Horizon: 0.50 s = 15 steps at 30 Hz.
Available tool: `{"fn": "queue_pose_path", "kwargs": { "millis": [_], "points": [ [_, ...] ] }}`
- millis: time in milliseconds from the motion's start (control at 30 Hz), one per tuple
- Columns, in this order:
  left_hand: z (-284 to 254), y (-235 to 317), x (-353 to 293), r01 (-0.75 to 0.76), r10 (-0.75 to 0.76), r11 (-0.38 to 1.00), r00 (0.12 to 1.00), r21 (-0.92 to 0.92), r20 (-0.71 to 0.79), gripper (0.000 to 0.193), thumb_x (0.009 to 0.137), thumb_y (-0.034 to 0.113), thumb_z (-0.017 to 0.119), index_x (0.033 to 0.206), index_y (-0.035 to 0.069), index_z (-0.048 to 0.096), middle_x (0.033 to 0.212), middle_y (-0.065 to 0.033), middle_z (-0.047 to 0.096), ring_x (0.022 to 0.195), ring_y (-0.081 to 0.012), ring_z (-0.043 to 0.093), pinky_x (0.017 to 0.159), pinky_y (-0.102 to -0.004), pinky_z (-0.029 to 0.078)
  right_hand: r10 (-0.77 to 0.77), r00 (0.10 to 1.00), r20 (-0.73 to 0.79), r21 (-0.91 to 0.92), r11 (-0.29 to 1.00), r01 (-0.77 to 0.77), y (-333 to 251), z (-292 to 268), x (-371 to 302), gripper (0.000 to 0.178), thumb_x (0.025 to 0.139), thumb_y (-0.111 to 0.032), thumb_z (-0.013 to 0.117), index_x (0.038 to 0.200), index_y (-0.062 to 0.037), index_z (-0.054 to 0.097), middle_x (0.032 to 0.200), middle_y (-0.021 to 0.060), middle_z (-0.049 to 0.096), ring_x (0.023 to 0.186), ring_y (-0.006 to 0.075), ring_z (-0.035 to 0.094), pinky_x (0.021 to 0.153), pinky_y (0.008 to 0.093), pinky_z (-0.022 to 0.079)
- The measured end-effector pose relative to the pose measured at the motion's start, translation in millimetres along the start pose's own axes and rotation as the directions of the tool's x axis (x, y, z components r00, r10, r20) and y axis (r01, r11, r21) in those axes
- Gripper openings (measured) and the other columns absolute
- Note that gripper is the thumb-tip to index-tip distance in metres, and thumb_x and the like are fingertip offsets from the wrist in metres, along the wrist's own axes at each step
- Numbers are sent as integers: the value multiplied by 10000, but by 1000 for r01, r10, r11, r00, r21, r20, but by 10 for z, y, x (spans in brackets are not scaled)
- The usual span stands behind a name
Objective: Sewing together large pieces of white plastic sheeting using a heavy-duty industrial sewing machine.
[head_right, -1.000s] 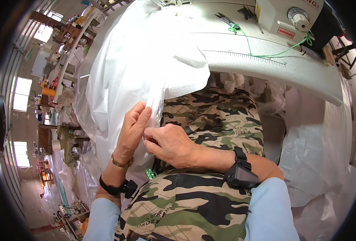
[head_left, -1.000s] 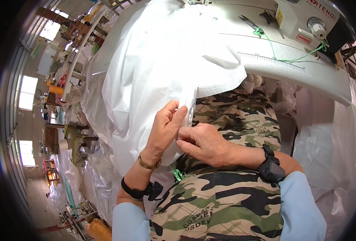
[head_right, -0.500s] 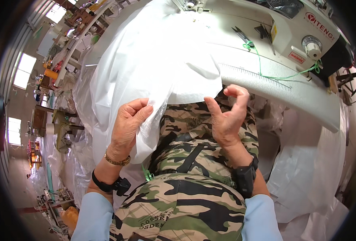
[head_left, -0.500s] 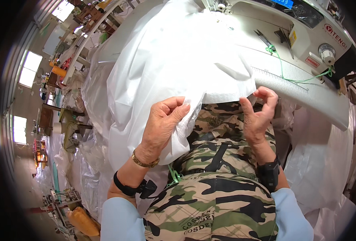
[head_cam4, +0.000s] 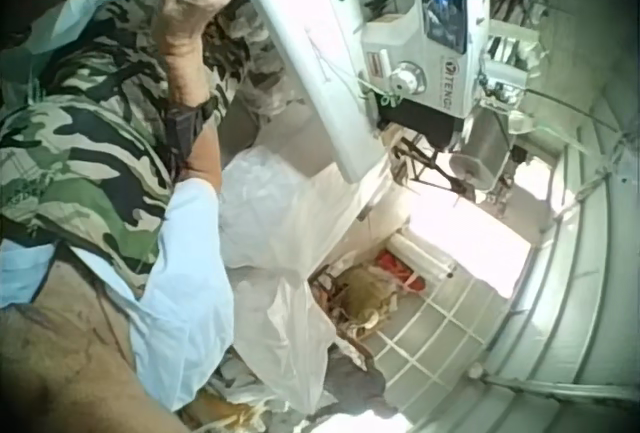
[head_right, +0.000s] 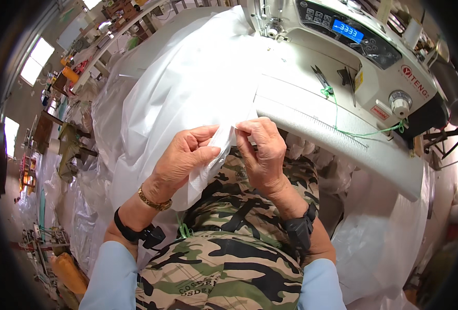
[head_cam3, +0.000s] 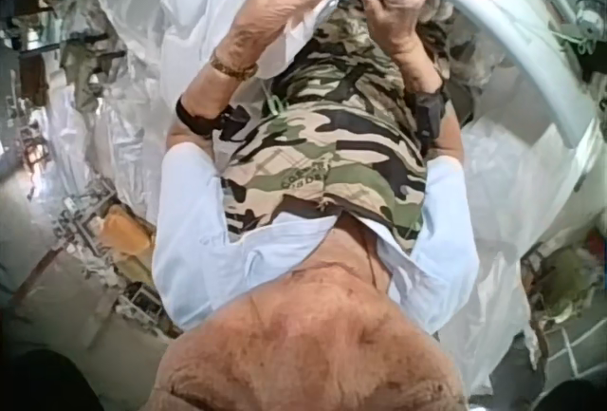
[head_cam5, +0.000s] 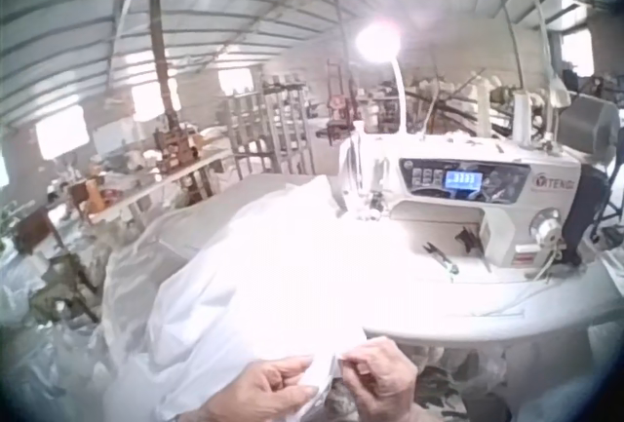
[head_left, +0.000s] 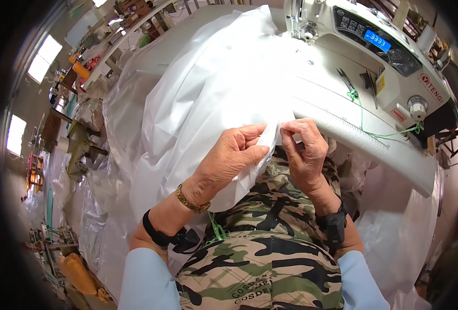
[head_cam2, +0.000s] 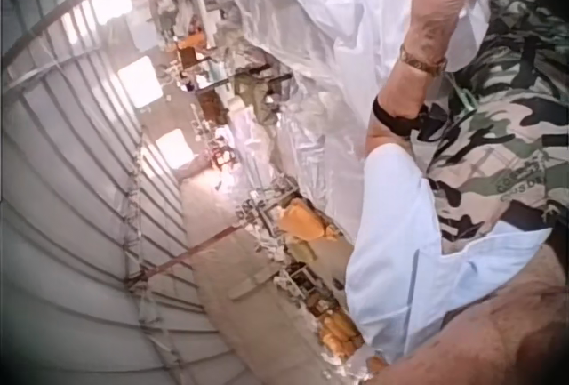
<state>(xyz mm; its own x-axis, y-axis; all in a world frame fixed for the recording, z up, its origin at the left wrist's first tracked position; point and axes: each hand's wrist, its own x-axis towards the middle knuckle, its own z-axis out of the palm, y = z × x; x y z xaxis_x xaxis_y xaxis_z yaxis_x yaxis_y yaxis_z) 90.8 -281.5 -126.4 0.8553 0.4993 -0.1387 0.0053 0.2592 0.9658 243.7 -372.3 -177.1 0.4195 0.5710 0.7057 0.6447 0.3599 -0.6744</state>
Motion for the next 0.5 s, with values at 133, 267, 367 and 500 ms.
{"fn": "queue_pose_path", "kwargs": {
  "millis": [133,267,367,500],
  "points": [
    [-39,-40,-1,-40,39,998,999,39,16,471,902,55,590,1346,-71,499,704,125,440,611,24,378,554,-145,343,1,999,37,-27,1000,0,-20,40,35,152,799,20,677,943,-21,648,860,102,622,777,251,587,699,336,469],
    [-106,-35,-15,-8,4,993,1000,114,29,494,897,9,584,1357,-107,446,1041,-64,670,877,-44,607,789,-189,503,-56,995,83,-126,990,66,-44,42,59,168,785,9,686,945,-31,652,853,93,620,770,252,576,700,346,462],
    [-117,-13,20,-19,15,981,1000,193,21,413,911,71,587,1278,-99,509,968,-31,660,807,-28,583,729,-179,490,-166,983,76,-249,952,179,-38,76,55,197,760,-8,696,950,-35,652,839,78,607,776,252,569,713,371,457],
    [-55,148,127,66,-58,986,997,156,-56,217,961,209,554,991,-4,586,797,41,572,637,-16,481,581,-174,416,-324,935,146,-333,874,355,-33,87,94,224,749,-41,694,969,-30,648,854,71,587,796,251,576,792,407,474]
  ]
}}
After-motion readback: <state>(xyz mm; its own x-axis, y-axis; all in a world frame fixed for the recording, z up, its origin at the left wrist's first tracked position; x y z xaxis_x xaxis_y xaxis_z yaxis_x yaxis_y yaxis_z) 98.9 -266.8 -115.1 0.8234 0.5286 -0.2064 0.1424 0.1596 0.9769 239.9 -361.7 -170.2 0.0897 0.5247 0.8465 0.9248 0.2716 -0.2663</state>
